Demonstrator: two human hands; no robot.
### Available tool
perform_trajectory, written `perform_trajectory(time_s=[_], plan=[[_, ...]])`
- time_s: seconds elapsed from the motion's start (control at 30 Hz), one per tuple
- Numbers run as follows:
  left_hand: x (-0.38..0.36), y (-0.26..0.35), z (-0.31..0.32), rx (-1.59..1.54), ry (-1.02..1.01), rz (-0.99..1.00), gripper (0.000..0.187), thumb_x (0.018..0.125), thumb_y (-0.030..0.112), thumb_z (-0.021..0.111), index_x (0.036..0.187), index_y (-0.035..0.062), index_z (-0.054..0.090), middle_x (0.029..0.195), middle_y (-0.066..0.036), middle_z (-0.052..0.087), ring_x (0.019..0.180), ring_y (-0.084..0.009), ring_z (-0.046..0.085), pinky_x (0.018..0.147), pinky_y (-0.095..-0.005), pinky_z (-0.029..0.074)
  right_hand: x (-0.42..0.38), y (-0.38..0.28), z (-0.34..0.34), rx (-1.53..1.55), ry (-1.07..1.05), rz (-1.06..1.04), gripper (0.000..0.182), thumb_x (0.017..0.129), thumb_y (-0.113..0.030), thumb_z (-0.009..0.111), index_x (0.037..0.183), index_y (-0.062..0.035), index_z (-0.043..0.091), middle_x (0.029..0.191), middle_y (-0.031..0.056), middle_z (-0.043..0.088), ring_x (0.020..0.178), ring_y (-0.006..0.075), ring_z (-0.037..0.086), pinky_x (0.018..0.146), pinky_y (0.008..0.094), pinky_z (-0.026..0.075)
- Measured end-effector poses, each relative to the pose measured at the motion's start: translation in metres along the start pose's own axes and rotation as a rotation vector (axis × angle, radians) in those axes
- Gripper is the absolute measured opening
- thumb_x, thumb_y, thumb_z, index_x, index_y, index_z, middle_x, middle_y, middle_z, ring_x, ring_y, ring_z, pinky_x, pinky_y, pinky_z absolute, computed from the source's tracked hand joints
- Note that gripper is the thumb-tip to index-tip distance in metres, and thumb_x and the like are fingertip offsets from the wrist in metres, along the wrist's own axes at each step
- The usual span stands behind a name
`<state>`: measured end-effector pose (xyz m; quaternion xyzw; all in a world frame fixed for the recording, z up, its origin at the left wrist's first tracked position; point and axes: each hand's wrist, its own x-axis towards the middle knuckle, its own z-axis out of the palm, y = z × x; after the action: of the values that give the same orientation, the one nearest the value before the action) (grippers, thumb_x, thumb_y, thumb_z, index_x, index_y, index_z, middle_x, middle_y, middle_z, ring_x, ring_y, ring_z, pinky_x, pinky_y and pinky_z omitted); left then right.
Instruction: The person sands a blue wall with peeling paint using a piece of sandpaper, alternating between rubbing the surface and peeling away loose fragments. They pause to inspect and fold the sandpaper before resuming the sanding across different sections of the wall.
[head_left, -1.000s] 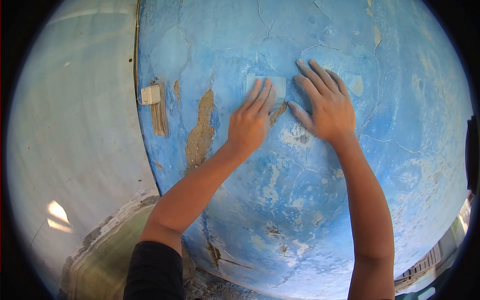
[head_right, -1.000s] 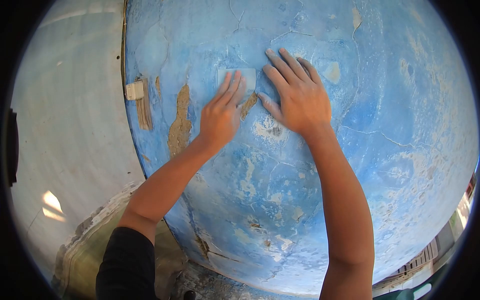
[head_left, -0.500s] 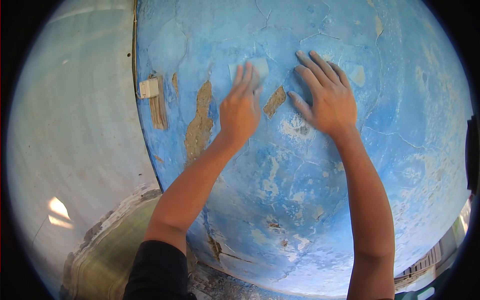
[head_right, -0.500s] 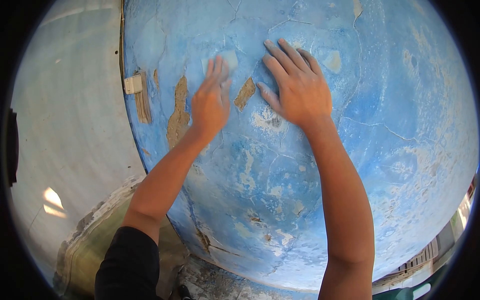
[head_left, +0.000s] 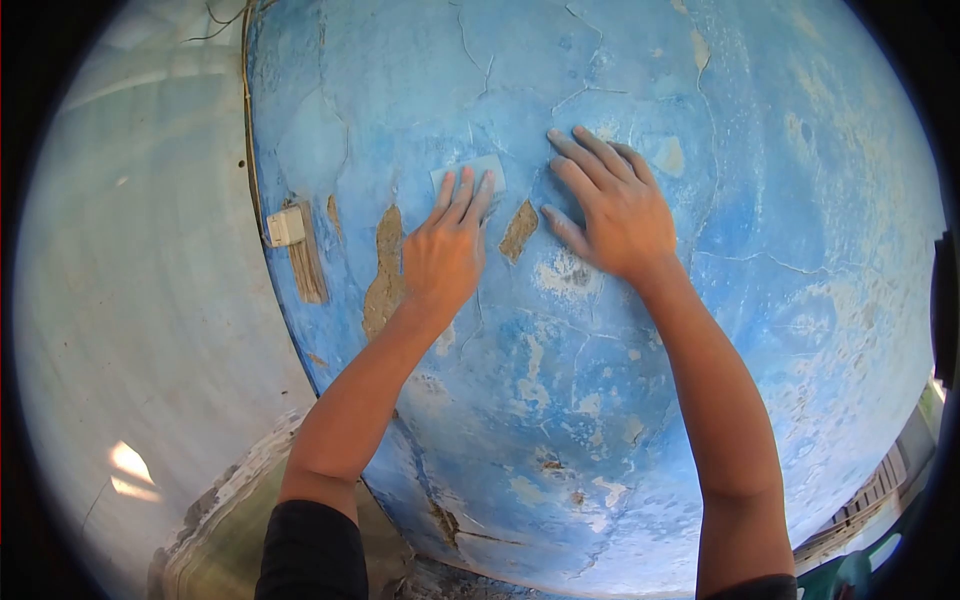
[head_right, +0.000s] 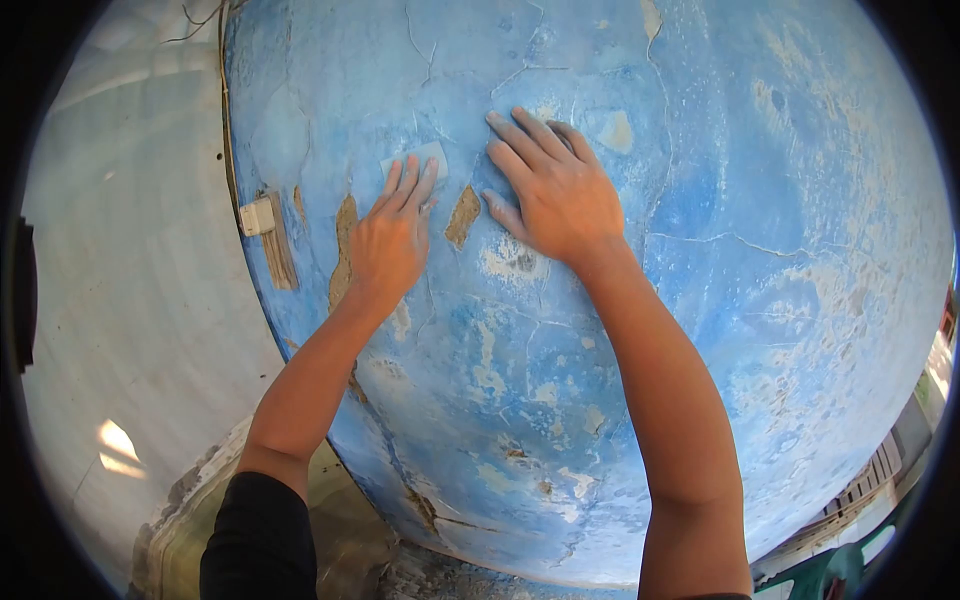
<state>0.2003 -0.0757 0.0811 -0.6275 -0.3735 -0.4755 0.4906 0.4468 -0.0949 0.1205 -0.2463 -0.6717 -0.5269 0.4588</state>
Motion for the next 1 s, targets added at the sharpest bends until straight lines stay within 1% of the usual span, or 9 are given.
perform_trajectory(time_s=[0.1, 0.2, 0.4, 0.47, 0.6, 0.67, 0.8, 0.9, 1.0], plan=[[0.001, -0.003, 0.002, 0.036, 0.042, 0.068, 0.045, 0.104, 0.011, 0.069, 0.149, 0.0058, 0.068, 0.16, -0.011, 0.062, 0.151, -0.0303, 0.056, 0.096, -0.0376, 0.063, 0.002, -0.001, -0.001, 0.006, -0.023, -0.004, 0.043, 0.096, -0.039, 0.077, 0.13, -0.0147, 0.067, 0.161, 0.0027, 0.06, 0.152, 0.0257, 0.052, 0.125, 0.0471, 0.043], [0.011, -0.009, 0.009, -0.139, 0.069, 0.159, 0.045, 0.105, 0.011, 0.068, 0.149, 0.0041, 0.067, 0.164, -0.01, 0.059, 0.152, -0.0319, 0.054, 0.097, -0.0384, 0.063, 0.001, 0.001, 0.0, -0.002, -0.011, -0.007, 0.043, 0.097, -0.04, 0.076, 0.13, -0.0146, 0.067, 0.161, 0.003, 0.06, 0.152, 0.0258, 0.052, 0.125, 0.0473, 0.042], [0.017, -0.008, 0.013, -0.348, 0.07, 0.092, 0.048, 0.108, 0.011, 0.064, 0.154, 0.0, 0.061, 0.167, -0.012, 0.054, 0.158, -0.0368, 0.046, 0.116, -0.0448, 0.053, 0.001, -0.001, 0.001, -0.01, -0.015, -0.014, 0.042, 0.096, -0.039, 0.077, 0.129, -0.0135, 0.068, 0.159, 0.0043, 0.062, 0.151, 0.0271, 0.053, 0.124, 0.0474, 0.043], [0.016, -0.01, 0.016, -0.337, 0.075, 0.108, 0.049, 0.109, 0.011, 0.062, 0.156, 0.0007, 0.059, 0.168, -0.013, 0.053, 0.16, -0.039, 0.042, 0.123, -0.0499, 0.046, 0.001, 0.0, 0.002, -0.014, 0.01, -0.02, 0.043, 0.096, -0.039, 0.077, 0.129, -0.0135, 0.068, 0.158, 0.0045, 0.063, 0.15, 0.0274, 0.054, 0.124, 0.0473, 0.043], [-0.005, 0.011, 0.026, -0.33, 0.172, 0.033, 0.046, 0.109, 0.01, 0.06, 0.154, 0.0014, 0.062, 0.167, -0.014, 0.054, 0.159, -0.04, 0.043, 0.125, -0.0538, 0.043, -0.002, -0.001, 0.002, -0.024, 0.01, -0.023, 0.043, 0.096, -0.04, 0.077, 0.129, -0.0134, 0.068, 0.158, 0.0042, 0.063, 0.15, 0.0272, 0.054, 0.123, 0.0472, 0.043], [0.006, -0.012, 0.019, -0.25, 0.101, 0.22, 0.043, 0.109, 0.009, 0.06, 0.151, -0.0002, 0.064, 0.167, -0.014, 0.054, 0.158, -0.0411, 0.043, 0.127, -0.0552, 0.04, 0.0, 0.001, 0.004, -0.017, 0.012, -0.023, 0.043, 0.096, -0.04, 0.077, 0.129, -0.0135, 0.069, 0.158, 0.0041, 0.063, 0.15, 0.027, 0.054, 0.123, 0.0471, 0.044], [0.006, -0.017, 0.018, -0.29, 0.121, 0.07, 0.041, 0.109, 0.008, 0.06, 0.148, 0.0012, 0.067, 0.166, -0.014, 0.055, 0.158, -0.0415, 0.045, 0.128, -0.0543, 0.04, -0.002, -0.001, 0.003, -0.023, 0.003, -0.025, 0.042, 0.096, -0.039, 0.077, 0.129, -0.014, 0.069, 0.158, 0.0038, 0.063, 0.15, 0.0267, 0.054, 0.123, 0.0469, 0.043], [0.009, -0.028, 0.01, -0.311, 0.011, 0.243, 0.043, 0.107, 0.007, 0.063, 0.149, 0.0041, 0.067, 0.167, -0.015, 0.054, 0.157, -0.0412, 0.045, 0.128, -0.0545, 0.04, 0.002, 0.0, 0.003, -0.037, 0.021, -0.026, 0.042, 0.096, -0.04, 0.077, 0.128, -0.0142, 0.069, 0.158, 0.0036, 0.063, 0.15, 0.0266, 0.054, 0.123, 0.0469, 0.044], [0.015, -0.041, 0.007, -0.028, 0.086, 0.115, 0.045, 0.105, 0.007, 0.065, 0.15, 0.0065, 0.067, 0.166, -0.013, 0.056, 0.156, -0.0402, 0.047, 0.128, -0.0557, 0.039, -0.002, -0.002, 0.003, -0.033, 0.018, -0.018, 0.042, 0.096, -0.04, 0.077, 0.128, -0.014, 0.069, 0.158, 0.0033, 0.063, 0.15, 0.0264, 0.055, 0.123, 0.0468, 0.044]])
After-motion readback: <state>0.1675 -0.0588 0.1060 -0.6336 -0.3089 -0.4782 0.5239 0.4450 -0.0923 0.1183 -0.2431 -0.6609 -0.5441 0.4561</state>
